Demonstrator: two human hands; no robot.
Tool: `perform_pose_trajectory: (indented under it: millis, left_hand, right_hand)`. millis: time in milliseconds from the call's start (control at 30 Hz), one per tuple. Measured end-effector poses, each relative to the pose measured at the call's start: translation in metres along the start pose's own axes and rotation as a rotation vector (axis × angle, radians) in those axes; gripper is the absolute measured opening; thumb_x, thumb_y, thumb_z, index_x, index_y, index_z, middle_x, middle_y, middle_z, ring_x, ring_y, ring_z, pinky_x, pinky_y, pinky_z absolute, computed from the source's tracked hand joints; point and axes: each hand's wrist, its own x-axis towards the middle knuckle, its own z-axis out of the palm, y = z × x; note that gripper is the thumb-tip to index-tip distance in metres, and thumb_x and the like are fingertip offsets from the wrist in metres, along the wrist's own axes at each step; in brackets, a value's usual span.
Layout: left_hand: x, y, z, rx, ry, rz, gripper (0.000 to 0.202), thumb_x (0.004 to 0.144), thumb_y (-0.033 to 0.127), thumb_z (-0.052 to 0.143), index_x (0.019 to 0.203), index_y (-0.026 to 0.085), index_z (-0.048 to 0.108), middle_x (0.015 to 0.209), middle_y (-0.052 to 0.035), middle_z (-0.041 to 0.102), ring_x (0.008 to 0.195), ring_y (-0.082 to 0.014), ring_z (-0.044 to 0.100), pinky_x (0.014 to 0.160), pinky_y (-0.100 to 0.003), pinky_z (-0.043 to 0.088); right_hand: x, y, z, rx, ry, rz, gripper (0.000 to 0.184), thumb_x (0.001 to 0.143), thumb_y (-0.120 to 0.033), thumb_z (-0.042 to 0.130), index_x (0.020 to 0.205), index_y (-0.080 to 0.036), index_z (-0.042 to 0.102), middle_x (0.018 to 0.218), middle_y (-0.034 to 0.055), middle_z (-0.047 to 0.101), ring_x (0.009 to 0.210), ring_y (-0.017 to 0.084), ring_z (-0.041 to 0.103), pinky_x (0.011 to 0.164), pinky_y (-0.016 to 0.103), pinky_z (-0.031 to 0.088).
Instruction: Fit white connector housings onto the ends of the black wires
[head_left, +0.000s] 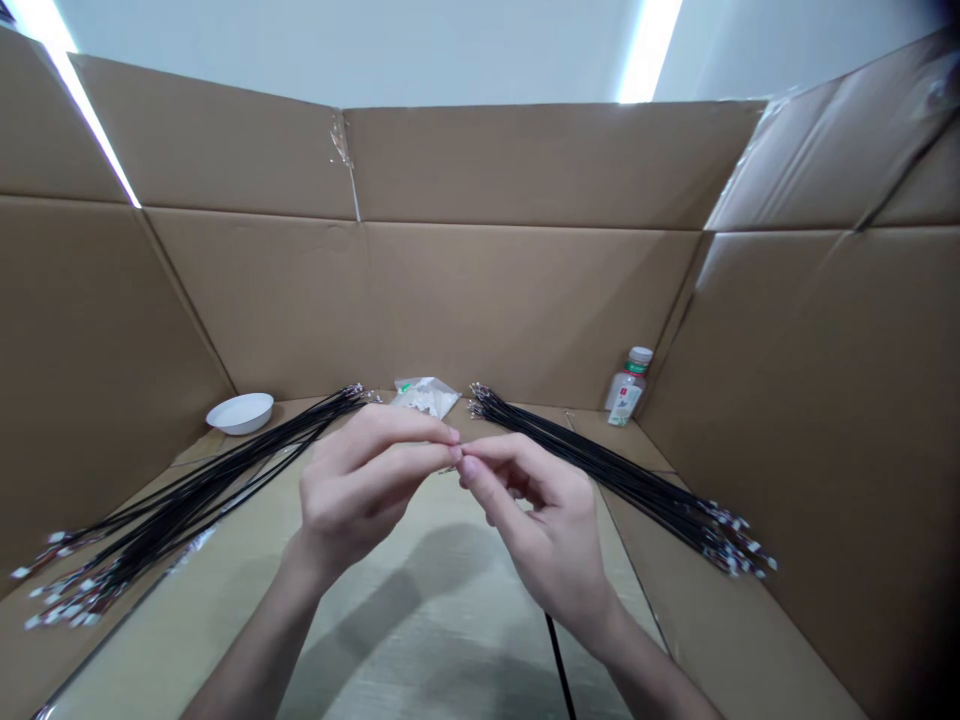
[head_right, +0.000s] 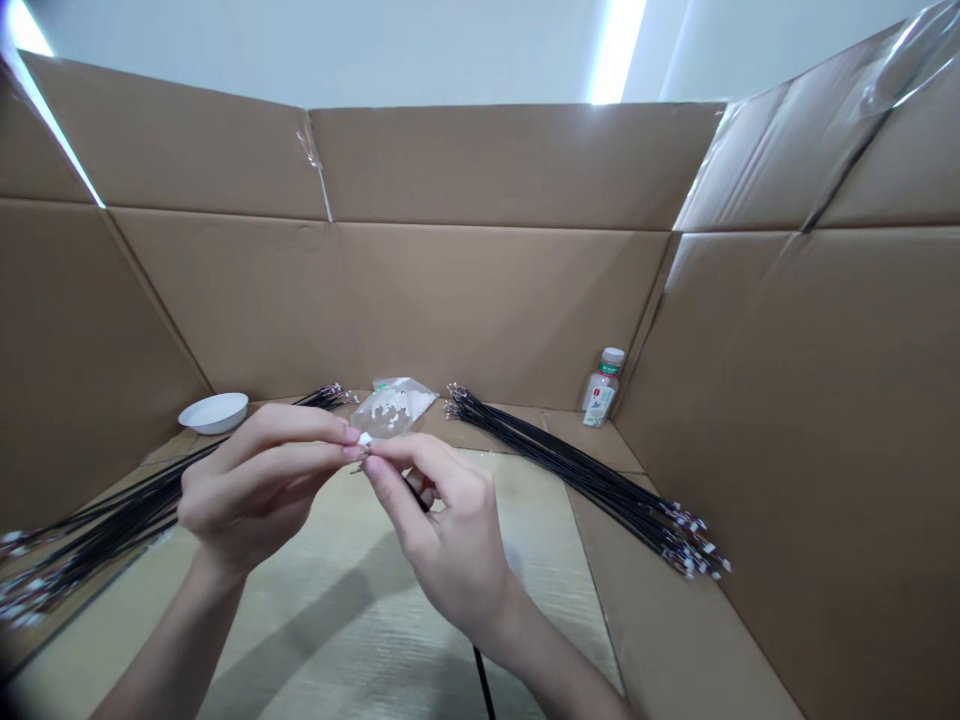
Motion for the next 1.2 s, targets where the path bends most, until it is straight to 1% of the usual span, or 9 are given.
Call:
perform_pose_trajectory:
  millis: [167,267,367,433,533,700,833,933,1200]
  left_hand:
    - [0.003,0.004,0.005,-0.165,-0.018,-0.208,0.022,0.09,0.003,0.073,0.095,0.024,0.074,0.097,-0.0011,0.077,0.087,-0.0143,0.072,0.079,-0.029,0.059]
    - [0.007,0.007,0.003,-0.292,-0.058,-0.475,0.014,0.089,0.015,0.079,0.099,0.024,0.074,0.098,-0.0015,0.077,0.087,-0.0142,0.074,0.078,-0.026,0.062]
    - [0.01,0.007,-0.001,-0.46,-0.222,-0.767,0.012,0.092,0.03,0.078,0.103,0.025,0.077,0.094,-0.0026,0.078,0.082,-0.0139,0.074,0.068,-0.02,0.062]
    - [0.01,0.005,-0.004,-0.601,-0.321,-0.876,0.011,0.094,0.034,0.075,0.099,0.024,0.08,0.09,-0.0037,0.078,0.08,-0.014,0.074,0.066,-0.02,0.06]
    - [0.009,0.002,-0.003,-0.778,-0.323,-0.979,0.01,0.09,0.034,0.08,0.092,0.024,0.082,0.086,-0.0041,0.078,0.077,-0.0147,0.074,0.066,-0.021,0.061]
    - [0.008,0.005,0.006,-1.001,-0.294,-1.118,0.012,0.084,0.036,0.086,0.083,0.024,0.083,0.08,-0.0047,0.079,0.067,-0.014,0.071,0.059,-0.022,0.06]
    - [0.011,0.009,0.01,-1.174,-0.315,-1.31,0.013,0.077,0.032,0.09,0.08,0.021,0.084,0.077,-0.0046,0.077,0.062,-0.0093,0.067,0.057,-0.016,0.057]
    - [0.012,0.011,0.012,-1.262,-0.349,-1.438,0.014,0.075,0.029,0.091,0.078,0.018,0.084,0.073,-0.0015,0.074,0.06,-0.0043,0.062,0.057,-0.008,0.052]
    - [0.011,0.015,0.019,-1.354,-0.425,-1.504,0.015,0.074,0.028,0.092,0.075,0.016,0.083,0.067,0.0006,0.072,0.057,-0.0034,0.061,0.057,-0.006,0.052]
  right_hand:
    - [0.002,0.0,-0.005,-0.039,-0.005,-0.048,0.011,0.101,-0.03,0.064,0.098,-0.026,0.074,0.087,0.0007,0.072,0.074,0.015,0.064,0.063,0.03,0.05]
    - [0.003,-0.001,-0.006,-0.061,0.015,-0.081,0.01,0.101,-0.025,0.063,0.095,-0.026,0.072,0.088,-0.0004,0.071,0.078,0.015,0.063,0.065,0.029,0.049]
    - [0.004,-0.002,-0.006,-0.091,0.023,-0.127,0.011,0.101,-0.022,0.063,0.093,-0.025,0.07,0.088,-0.0005,0.068,0.08,0.015,0.062,0.071,0.031,0.049]
    - [0.004,-0.004,-0.006,-0.116,0.038,-0.141,0.011,0.1,-0.021,0.064,0.092,-0.025,0.07,0.09,0.0004,0.067,0.086,0.017,0.062,0.078,0.034,0.049]
    - [0.003,-0.006,-0.007,-0.13,0.101,-0.144,0.01,0.097,-0.02,0.068,0.088,-0.025,0.07,0.092,0.0008,0.065,0.091,0.019,0.061,0.082,0.036,0.048]
    - [0.002,-0.014,-0.014,-0.172,0.14,-0.152,0.015,0.091,-0.015,0.07,0.08,-0.024,0.067,0.083,-0.0009,0.063,0.081,0.018,0.059,0.075,0.035,0.046]
    - [0.002,-0.022,-0.02,-0.299,0.108,-0.203,0.018,0.085,-0.008,0.069,0.074,-0.022,0.065,0.076,-0.0016,0.061,0.077,0.017,0.056,0.071,0.034,0.045]
    - [0.001,-0.027,-0.024,-0.407,0.074,-0.271,0.018,0.081,-0.004,0.066,0.071,-0.019,0.063,0.075,-0.001,0.06,0.077,0.016,0.053,0.07,0.031,0.045]
    - [0.0,-0.035,-0.04,-0.58,-0.099,-0.284,0.017,0.085,-0.006,0.063,0.071,-0.015,0.065,0.075,0.0011,0.06,0.075,0.015,0.05,0.067,0.03,0.043]
